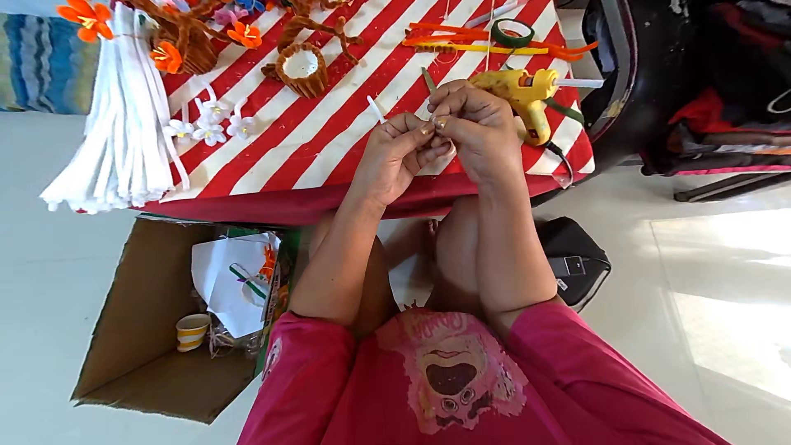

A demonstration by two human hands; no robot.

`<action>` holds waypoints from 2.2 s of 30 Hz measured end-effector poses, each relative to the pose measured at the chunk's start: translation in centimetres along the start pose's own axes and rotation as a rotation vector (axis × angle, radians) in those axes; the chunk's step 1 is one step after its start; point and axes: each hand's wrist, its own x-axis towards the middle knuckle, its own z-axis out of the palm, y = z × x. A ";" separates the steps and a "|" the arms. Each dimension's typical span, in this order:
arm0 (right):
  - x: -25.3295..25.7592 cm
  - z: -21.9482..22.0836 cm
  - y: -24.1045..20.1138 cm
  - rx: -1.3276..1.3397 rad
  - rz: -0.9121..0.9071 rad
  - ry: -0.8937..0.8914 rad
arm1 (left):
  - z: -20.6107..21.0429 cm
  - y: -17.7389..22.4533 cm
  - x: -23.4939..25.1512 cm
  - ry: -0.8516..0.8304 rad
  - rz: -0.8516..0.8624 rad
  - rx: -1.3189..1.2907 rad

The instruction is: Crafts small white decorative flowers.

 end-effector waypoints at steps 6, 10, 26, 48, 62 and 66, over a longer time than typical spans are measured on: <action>0.0 -0.3 0.1 0.034 0.003 -0.006 | -0.2 -0.4 0.0 0.003 -0.021 -0.017; 0.2 -0.5 0.2 0.046 0.013 -0.041 | -0.1 -0.4 0.1 0.031 -0.024 0.006; 0.2 -0.6 0.0 -0.025 0.056 -0.072 | -0.6 0.0 -0.1 -0.006 0.106 0.225; 0.1 1.1 0.4 0.186 0.034 0.057 | -0.3 -0.4 -0.2 -0.038 0.264 0.159; -0.3 2.9 0.9 0.427 0.045 0.083 | -1.0 -1.7 0.4 0.116 1.011 0.855; -0.4 3.2 0.9 0.418 0.008 0.074 | -0.9 -1.7 0.4 0.176 1.000 0.893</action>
